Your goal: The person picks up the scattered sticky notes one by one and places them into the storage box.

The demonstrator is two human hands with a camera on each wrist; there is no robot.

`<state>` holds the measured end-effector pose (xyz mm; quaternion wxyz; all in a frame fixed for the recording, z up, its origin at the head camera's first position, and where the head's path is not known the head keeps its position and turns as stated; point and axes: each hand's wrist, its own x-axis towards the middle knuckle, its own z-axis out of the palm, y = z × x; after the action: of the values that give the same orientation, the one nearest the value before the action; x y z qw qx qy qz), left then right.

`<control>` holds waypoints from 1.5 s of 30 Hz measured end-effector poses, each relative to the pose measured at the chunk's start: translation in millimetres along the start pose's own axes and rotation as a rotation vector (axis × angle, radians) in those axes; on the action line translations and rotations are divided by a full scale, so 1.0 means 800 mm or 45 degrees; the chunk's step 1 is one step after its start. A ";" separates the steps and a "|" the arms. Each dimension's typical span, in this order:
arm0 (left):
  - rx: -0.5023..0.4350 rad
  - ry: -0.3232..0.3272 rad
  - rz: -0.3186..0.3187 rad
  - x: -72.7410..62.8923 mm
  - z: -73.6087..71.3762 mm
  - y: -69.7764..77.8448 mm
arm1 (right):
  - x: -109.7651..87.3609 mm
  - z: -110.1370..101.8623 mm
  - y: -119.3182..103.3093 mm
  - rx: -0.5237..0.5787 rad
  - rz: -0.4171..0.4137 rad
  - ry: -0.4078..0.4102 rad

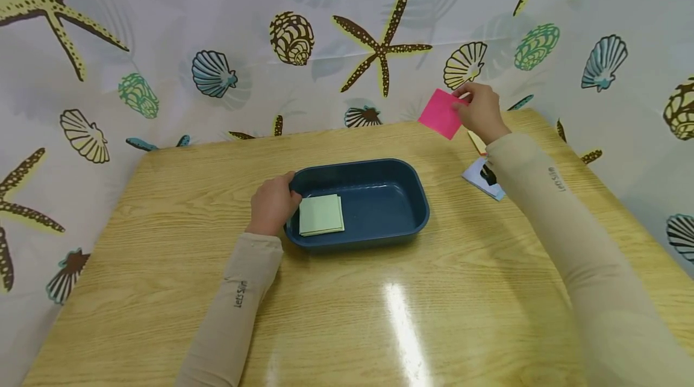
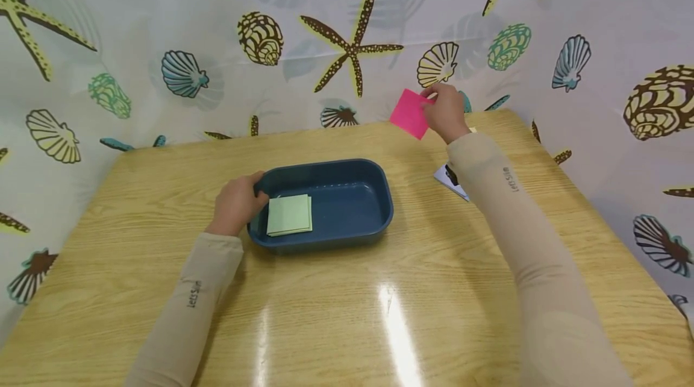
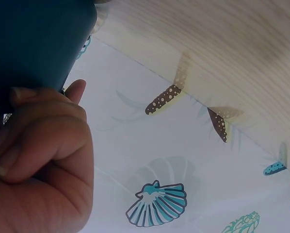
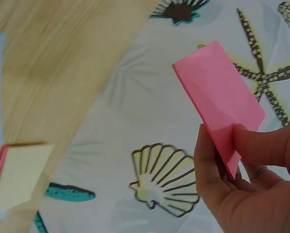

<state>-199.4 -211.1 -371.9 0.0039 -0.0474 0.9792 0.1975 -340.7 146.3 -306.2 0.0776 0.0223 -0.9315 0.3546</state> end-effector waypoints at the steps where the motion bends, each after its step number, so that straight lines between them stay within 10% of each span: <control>1: -0.001 -0.002 0.000 0.000 0.000 0.000 | -0.003 0.001 -0.010 0.015 -0.019 -0.027; 16: -0.018 -0.011 0.016 0.001 0.000 -0.002 | -0.041 0.054 -0.134 0.077 -0.228 -0.478; 29: -0.014 -0.024 -0.006 0.002 -0.001 -0.001 | -0.077 0.129 -0.167 -0.151 -0.415 -0.841; 45: -0.023 -0.021 0.006 0.004 -0.003 -0.002 | -0.096 0.193 -0.182 -0.354 -0.298 -1.031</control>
<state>-202.4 -214.0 -370.4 0.0110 -0.0436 0.9773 0.2069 -270.6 -66.2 -336.7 -0.2516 0.2539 -0.9169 0.1774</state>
